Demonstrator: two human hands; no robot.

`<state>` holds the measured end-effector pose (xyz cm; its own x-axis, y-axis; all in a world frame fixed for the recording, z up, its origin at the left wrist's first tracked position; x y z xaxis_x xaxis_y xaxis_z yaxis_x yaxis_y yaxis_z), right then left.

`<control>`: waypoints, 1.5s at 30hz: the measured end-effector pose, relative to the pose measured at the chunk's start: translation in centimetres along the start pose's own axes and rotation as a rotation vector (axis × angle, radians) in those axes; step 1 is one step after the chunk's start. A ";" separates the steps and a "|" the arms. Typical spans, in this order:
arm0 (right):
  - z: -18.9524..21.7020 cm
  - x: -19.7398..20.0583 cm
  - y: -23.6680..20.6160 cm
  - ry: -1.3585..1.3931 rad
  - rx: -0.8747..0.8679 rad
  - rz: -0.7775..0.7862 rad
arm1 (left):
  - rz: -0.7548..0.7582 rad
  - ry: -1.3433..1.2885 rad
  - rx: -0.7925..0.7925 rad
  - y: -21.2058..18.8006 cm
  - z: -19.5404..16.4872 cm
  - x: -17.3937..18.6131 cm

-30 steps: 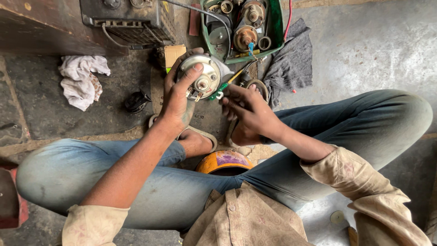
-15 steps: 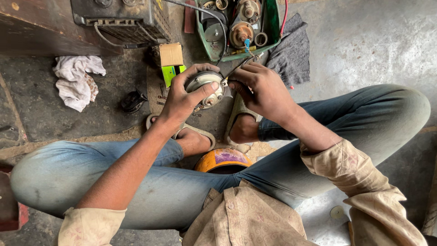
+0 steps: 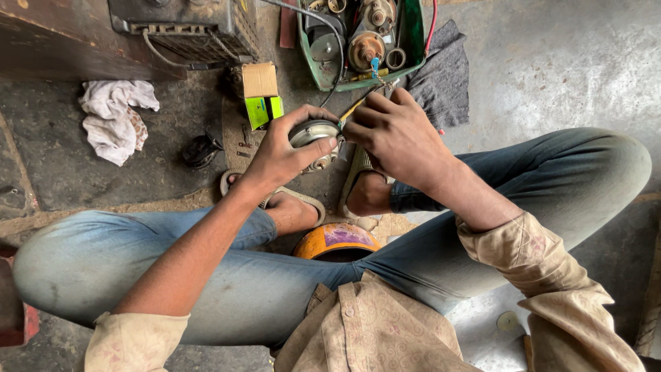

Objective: The person sits on the floor and uses a screwdriver to disassemble a small cylindrical electrical component, removing the top cap and internal parts. They then connect wires to a battery and use a sanding block to clean a metal piece before placing it back into a small box.

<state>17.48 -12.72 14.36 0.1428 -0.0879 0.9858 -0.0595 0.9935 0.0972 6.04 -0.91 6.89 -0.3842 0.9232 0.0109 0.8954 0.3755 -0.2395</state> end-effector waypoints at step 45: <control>-1.0 -3.2 -0.9 0.704 -0.366 -0.167 | -0.008 -0.106 0.092 0.0 0.1 1.1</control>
<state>18.03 -13.30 10.94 0.7165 -0.2922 0.6335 0.3276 0.9426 0.0642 5.59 0.05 6.81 -0.4173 0.9045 -0.0881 0.8696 0.3692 -0.3278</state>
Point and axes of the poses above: each hand's wrist, its own y-axis towards the middle knuckle, its own x-axis out of the back of the hand, z = x × y, the point moved 6 cm from there along y, towards the middle knuckle, and after that the axes turned 3 degrees about -z, right-handed, at the moved point
